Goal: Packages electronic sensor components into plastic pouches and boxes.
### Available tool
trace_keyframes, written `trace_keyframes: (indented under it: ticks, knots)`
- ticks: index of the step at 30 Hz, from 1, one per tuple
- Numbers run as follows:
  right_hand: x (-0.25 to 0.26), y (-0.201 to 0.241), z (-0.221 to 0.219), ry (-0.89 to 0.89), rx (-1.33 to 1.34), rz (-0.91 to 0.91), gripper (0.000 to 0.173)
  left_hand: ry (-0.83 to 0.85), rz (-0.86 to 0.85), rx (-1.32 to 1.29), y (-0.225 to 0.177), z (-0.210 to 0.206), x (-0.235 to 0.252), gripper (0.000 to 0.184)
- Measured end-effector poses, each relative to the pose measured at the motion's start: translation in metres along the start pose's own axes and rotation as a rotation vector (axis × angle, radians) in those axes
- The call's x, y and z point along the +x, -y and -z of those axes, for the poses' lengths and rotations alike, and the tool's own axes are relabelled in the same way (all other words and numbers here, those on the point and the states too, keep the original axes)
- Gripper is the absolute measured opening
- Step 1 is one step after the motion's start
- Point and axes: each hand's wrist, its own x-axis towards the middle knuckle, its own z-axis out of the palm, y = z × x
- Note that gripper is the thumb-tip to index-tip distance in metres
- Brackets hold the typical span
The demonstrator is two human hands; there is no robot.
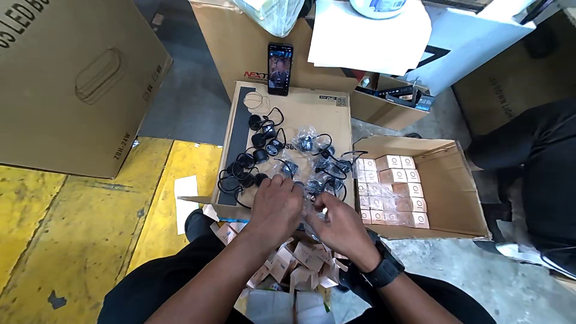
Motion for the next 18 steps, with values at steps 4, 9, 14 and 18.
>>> trace_keyframes:
  ticks: [4, 9, 14, 18]
  knots:
    - [-0.0017, 0.0019, 0.0013, 0.001, -0.027, 0.019, 0.056, 0.015, -0.016, 0.015, -0.0032, -0.0022, 0.0001, 0.023]
    - [-0.0009, -0.0012, 0.0001, 0.006, -0.034, 0.029, 0.043, 0.070, -0.062, -0.028, -0.0058, -0.0022, -0.0002, 0.025]
    - [0.0021, -0.0021, 0.0001, 0.021, -0.116, 0.004, 0.040, 0.061, -0.119, -0.057, -0.0092, -0.0042, -0.0030, 0.025]
    - [0.0015, -0.0013, 0.0000, 0.040, -0.140, 0.012, 0.037, 0.079, -0.121, -0.042, -0.0087, -0.0017, -0.0030, 0.023]
